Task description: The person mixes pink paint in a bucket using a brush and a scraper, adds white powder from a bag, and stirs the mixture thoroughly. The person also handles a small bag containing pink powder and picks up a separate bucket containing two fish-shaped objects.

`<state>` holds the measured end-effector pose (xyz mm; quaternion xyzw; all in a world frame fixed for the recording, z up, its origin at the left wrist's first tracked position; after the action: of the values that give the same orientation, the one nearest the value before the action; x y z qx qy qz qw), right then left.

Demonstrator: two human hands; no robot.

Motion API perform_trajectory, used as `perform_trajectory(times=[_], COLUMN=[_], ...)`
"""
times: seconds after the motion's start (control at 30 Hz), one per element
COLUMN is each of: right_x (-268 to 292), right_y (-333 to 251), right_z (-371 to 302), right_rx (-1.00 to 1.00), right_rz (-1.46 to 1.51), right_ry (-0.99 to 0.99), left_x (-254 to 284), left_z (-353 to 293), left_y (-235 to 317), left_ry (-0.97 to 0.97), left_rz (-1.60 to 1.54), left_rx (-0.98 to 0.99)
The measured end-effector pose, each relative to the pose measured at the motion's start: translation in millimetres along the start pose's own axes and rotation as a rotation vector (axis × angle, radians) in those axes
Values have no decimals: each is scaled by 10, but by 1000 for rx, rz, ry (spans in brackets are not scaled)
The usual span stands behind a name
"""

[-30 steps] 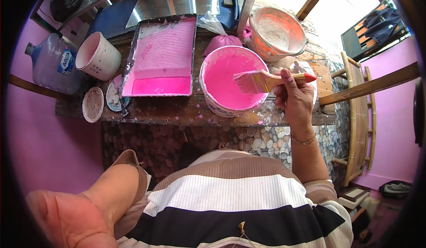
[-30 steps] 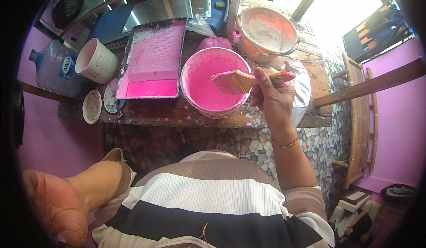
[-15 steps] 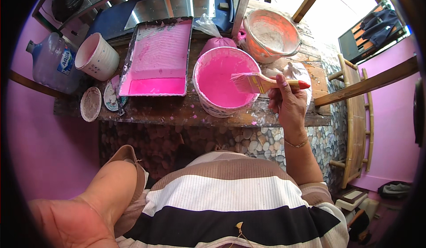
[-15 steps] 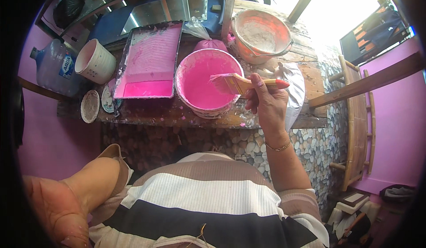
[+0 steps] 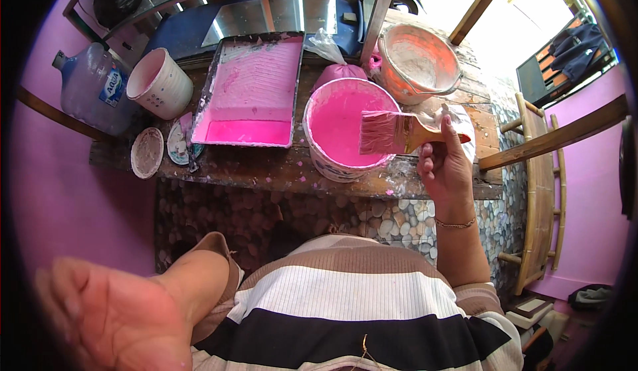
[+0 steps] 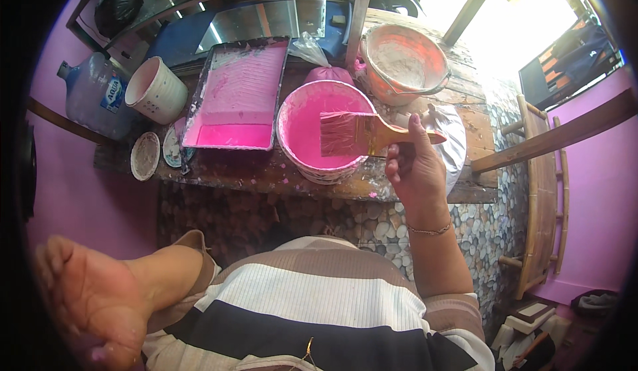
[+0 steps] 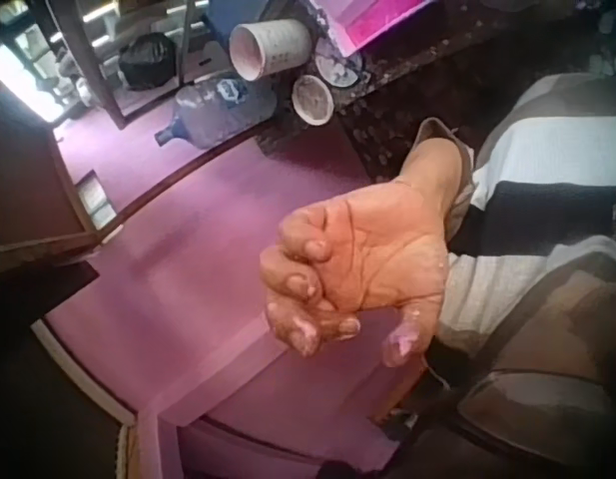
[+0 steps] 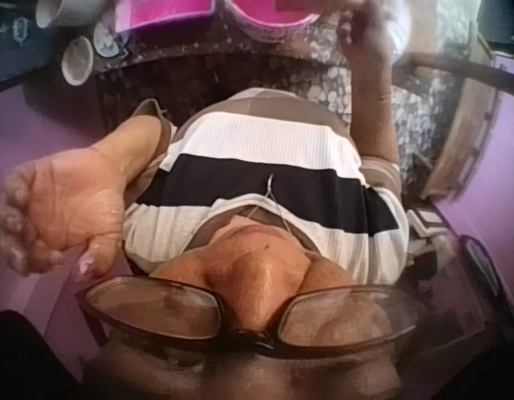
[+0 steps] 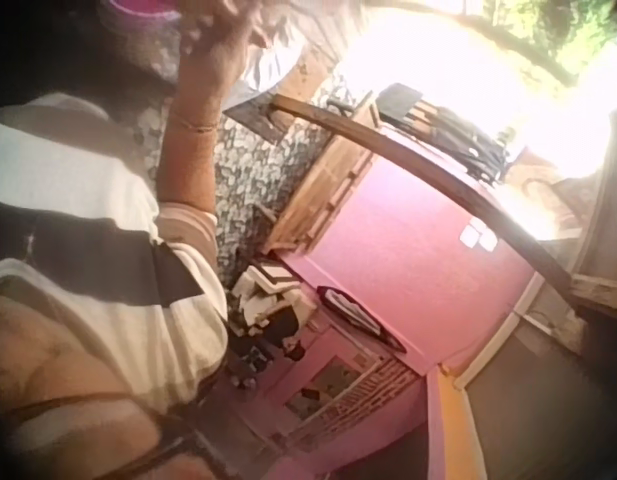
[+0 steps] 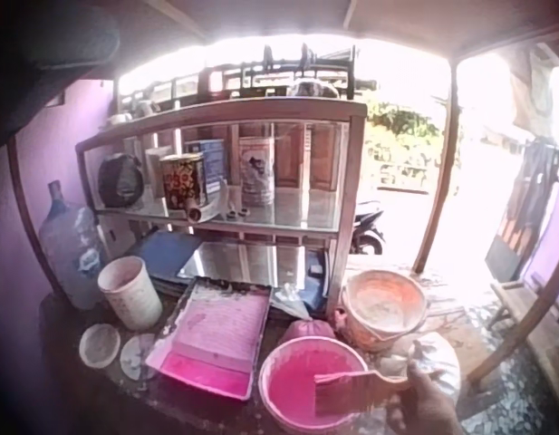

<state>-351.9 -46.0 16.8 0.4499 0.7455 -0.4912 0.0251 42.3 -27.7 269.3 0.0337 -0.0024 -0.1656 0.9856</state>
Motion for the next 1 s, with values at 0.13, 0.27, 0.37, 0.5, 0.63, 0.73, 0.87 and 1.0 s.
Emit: perform_trajectory(times=[0.13, 0.27, 0.37, 0.5, 0.63, 0.73, 0.87, 1.0], right_x=[-102, -76, -323, -414, -164, -336, -255, -123], right_y=[104, 29, -109, -142, 208, -1, -70, -299], right_z=[-11, -30, -205, -340, -125, -328, -233, -269], right_rx=[-129, -118, 96, 548, 361, 735, 497, 447], right_rz=[114, 129, 0, -458, -632, -877, -792, -848], right_ry=[-120, -152, -224, -272, -217, -254, -214, -203], left_x=[101, -52, -145, -467, -661, -664, -695, -744], left_z=[-532, -1507, -2513, -3196, -3261, -3337, -3454, -3486], left_y=[-434, -1323, -1635, -1628, -1635, -1667, -1697, -1668], left_ry=[273, 392, 407, 244, 122, 108, 36, -15], left_rz=[28, -9, -96, -138, -138, -118, -126, -119], left_rx=[298, 927, 1449, 1737, 1670, 1685, 1708, 1716])
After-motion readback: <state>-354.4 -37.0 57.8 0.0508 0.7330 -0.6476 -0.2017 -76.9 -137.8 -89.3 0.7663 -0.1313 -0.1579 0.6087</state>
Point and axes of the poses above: each hand's wrist, its own z-axis towards the middle knuckle, its own x-axis out of the back of the hand, y = z × x, the point moved 8 cm from there along z, towards the middle knuckle, and after that the axes turned 7 degrees about -x, right-handed, at the moved point
